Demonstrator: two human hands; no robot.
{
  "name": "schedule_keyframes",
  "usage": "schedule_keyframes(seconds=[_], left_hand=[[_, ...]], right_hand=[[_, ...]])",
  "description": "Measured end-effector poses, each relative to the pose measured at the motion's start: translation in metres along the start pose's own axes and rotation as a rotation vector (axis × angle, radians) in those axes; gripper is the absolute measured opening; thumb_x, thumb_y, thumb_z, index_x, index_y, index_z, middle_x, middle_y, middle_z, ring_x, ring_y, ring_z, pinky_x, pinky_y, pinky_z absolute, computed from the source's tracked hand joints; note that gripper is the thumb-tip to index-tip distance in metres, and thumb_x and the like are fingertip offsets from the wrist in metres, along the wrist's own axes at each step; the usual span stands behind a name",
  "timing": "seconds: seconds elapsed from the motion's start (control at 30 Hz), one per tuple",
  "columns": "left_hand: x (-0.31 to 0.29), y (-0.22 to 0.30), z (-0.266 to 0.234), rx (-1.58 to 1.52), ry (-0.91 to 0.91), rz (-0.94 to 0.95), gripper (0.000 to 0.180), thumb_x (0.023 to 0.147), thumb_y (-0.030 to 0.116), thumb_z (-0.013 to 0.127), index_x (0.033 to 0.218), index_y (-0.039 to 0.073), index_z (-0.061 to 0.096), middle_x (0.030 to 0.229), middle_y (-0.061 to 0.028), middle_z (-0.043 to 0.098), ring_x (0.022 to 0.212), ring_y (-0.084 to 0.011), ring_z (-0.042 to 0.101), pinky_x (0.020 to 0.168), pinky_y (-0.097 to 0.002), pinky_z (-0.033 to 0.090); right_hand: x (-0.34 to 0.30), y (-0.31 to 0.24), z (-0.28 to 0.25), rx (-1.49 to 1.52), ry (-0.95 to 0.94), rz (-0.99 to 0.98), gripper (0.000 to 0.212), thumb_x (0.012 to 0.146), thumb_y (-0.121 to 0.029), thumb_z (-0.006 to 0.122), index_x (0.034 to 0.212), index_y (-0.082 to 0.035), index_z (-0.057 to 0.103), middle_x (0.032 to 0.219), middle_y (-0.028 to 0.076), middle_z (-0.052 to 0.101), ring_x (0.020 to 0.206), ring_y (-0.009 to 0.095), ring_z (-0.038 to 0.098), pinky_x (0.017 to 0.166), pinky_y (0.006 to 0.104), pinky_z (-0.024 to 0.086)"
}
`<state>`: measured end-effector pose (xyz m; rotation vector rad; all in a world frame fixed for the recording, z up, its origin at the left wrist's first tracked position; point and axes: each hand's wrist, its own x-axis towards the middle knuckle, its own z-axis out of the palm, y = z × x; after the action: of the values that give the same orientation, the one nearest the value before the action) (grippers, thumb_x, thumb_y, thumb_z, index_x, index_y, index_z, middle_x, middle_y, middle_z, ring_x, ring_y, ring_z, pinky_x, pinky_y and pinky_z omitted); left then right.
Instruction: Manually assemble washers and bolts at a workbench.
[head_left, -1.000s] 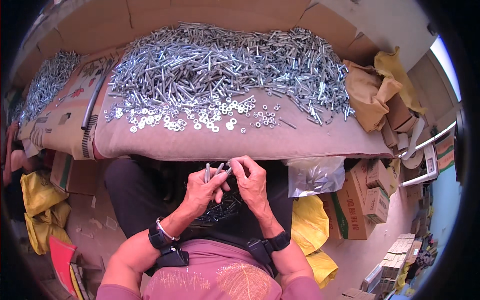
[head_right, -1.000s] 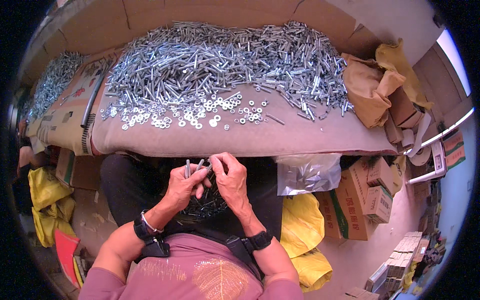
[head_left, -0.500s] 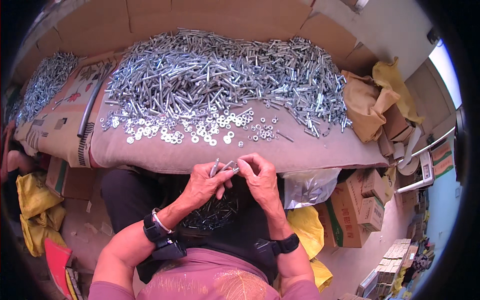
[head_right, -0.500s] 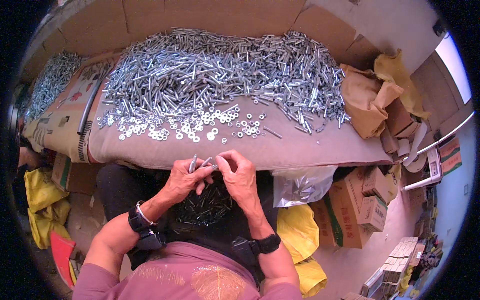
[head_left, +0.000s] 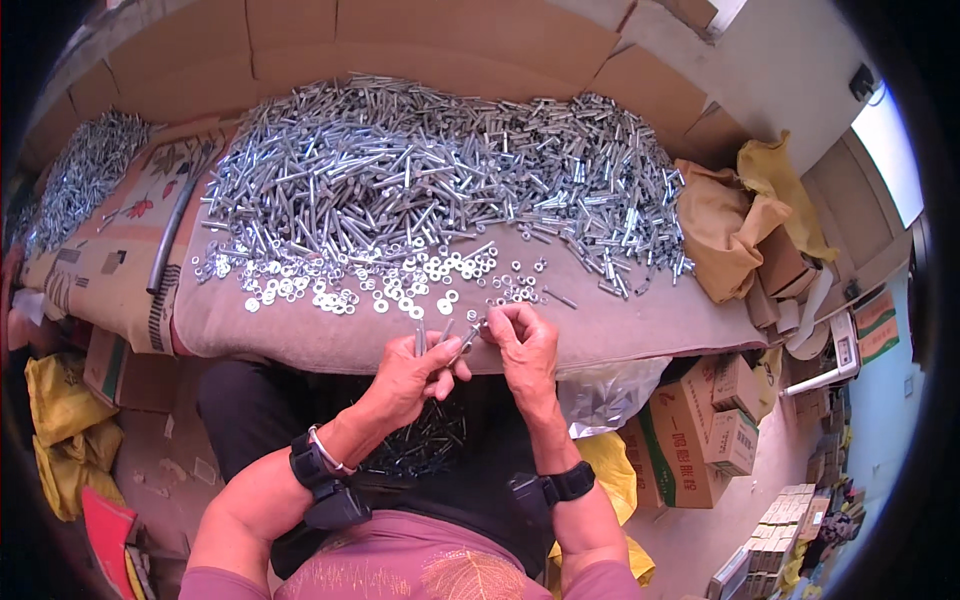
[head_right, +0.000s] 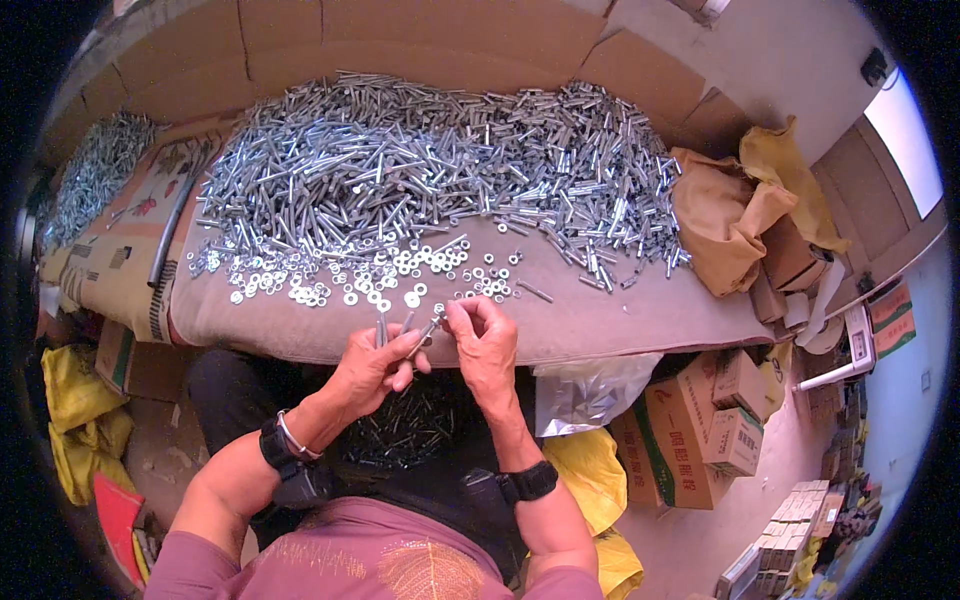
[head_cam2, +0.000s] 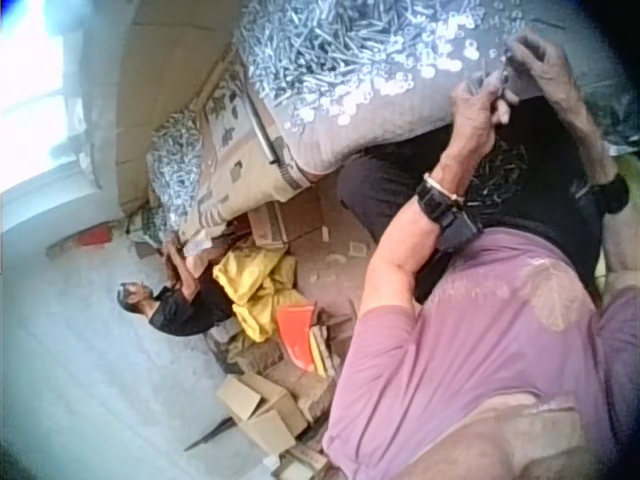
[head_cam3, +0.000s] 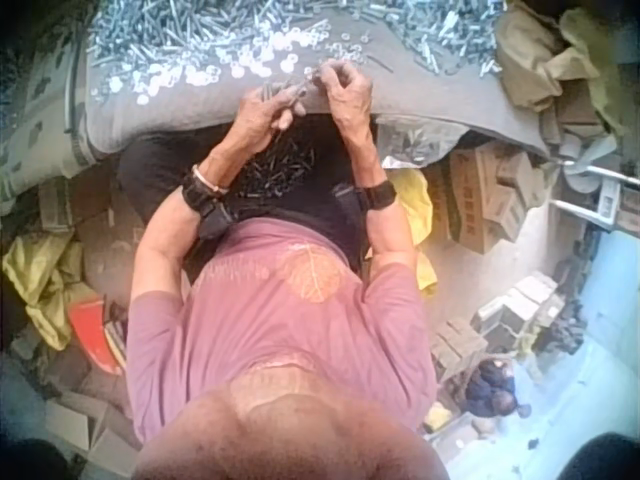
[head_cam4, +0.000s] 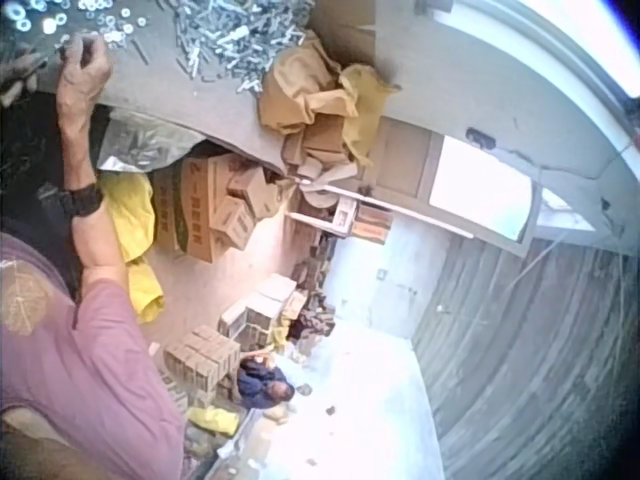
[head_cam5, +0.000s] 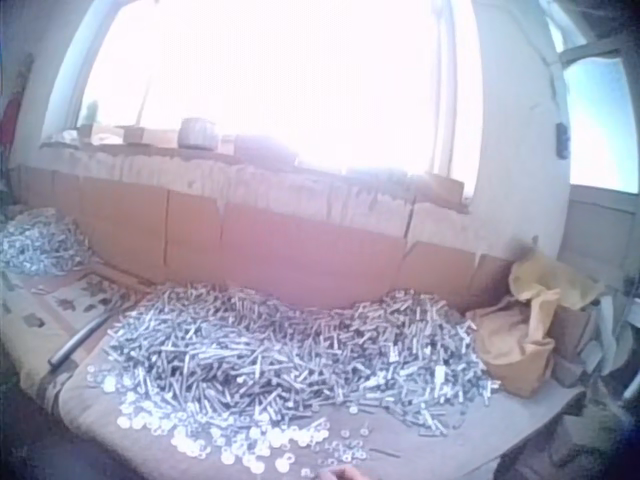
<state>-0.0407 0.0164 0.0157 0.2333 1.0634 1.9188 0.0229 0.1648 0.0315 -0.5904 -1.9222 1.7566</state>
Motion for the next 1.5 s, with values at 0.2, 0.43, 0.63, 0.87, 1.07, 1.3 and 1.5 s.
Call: schedule_keyframes(seconds=[0.2, 0.43, 0.63, 0.87, 1.07, 1.3, 1.5], left_hand=[[-0.004, 0.0, 0.002, -0.113, 0.002, -0.082, 0.017, 0.092, 0.019, 0.056, 0.09, 0.002, 0.055, 0.072, -0.01, 0.062, 0.042, -0.0071, 0.045, 0.04, -0.0176, 0.033], [-0.013, -0.003, 0.001, -0.133, -0.024, -0.09, 0.018, 0.092, 0.021, 0.055, 0.091, 0.002, 0.056, 0.072, -0.0096, 0.063, 0.042, -0.0072, 0.045, 0.039, -0.0178, 0.032], [-0.031, -0.001, 0.01, 0.368, 0.12, 0.168, 0.02, 0.091, 0.017, 0.057, 0.089, -0.002, 0.061, 0.066, -0.0057, 0.06, 0.044, -0.0055, 0.049, 0.039, -0.019, 0.036], [-0.05, -0.007, 0.011, 0.66, 0.172, 0.302, 0.016, 0.09, 0.015, 0.057, 0.092, 0.0, 0.064, 0.065, -0.001, 0.06, 0.046, -0.0034, 0.049, 0.039, -0.0192, 0.036], [-0.057, -0.009, 0.009, 0.645, 0.21, 0.299, 0.017, 0.09, 0.016, 0.058, 0.093, 0.0, 0.064, 0.065, -0.0013, 0.06, 0.046, -0.0039, 0.049, 0.04, -0.0197, 0.037], [-0.052, -0.008, 0.001, 0.401, 0.195, 0.308, 0.018, 0.09, 0.013, 0.057, 0.093, -0.004, 0.061, 0.069, -0.0068, 0.062, 0.044, -0.0063, 0.05, 0.038, -0.0182, 0.036], [-0.05, -0.007, -0.003, 0.352, 0.183, 0.273, 0.02, 0.09, 0.014, 0.058, 0.095, -0.005, 0.061, 0.069, -0.0072, 0.063, 0.044, -0.0066, 0.05, 0.037, -0.0178, 0.035]], right_hand=[[-0.009, 0.003, 0.004, 0.003, -0.011, -0.05, 0.012, 0.088, -0.013, 0.061, 0.091, -0.001, 0.061, 0.078, 0.0, 0.062, 0.071, 0.006, 0.055, 0.063, 0.0205, 0.045], [-0.02, -0.003, 0.003, 0.199, -0.07, 0.004, 0.014, 0.087, -0.011, 0.062, 0.095, 0.001, 0.062, 0.087, 0.002, 0.064, 0.078, 0.007, 0.058, 0.07, 0.0213, 0.047], [-0.029, -0.007, -0.006, 0.095, -0.179, 0.066, 0.016, 0.087, -0.012, 0.063, 0.095, 0.002, 0.062, 0.086, 0.001, 0.064, 0.078, 0.007, 0.058, 0.071, 0.0219, 0.048], [-0.038, -0.005, 0.003, -0.212, -0.103, -0.009, 0.024, 0.082, -0.022, 0.069, 0.079, 0.0, 0.063, 0.061, 0.001, 0.059, 0.058, 0.006, 0.053, 0.051, 0.0237, 0.042], [-0.05, -0.028, 0.019, -0.618, 0.042, -0.177, 0.029, 0.081, -0.029, 0.067, 0.071, -0.002, 0.061, 0.056, 0.011, 0.058, 0.049, 0.022, 0.057, 0.049, 0.0347, 0.043], [-0.05, -0.026, 0.02, -0.602, -0.005, -0.398, 0.02, 0.083, -0.022, 0.063, 0.076, -0.003, 0.06, 0.069, 0.012, 0.06, 0.062, 0.029, 0.059, 0.057, 0.0386, 0.045], [-0.048, -0.029, 0.02, -0.544, -0.061, -0.358, 0.015, 0.085, -0.017, 0.06, 0.083, -0.002, 0.062, 0.074, 0.011, 0.063, 0.064, 0.024, 0.061, 0.06, 0.0346, 0.047]])
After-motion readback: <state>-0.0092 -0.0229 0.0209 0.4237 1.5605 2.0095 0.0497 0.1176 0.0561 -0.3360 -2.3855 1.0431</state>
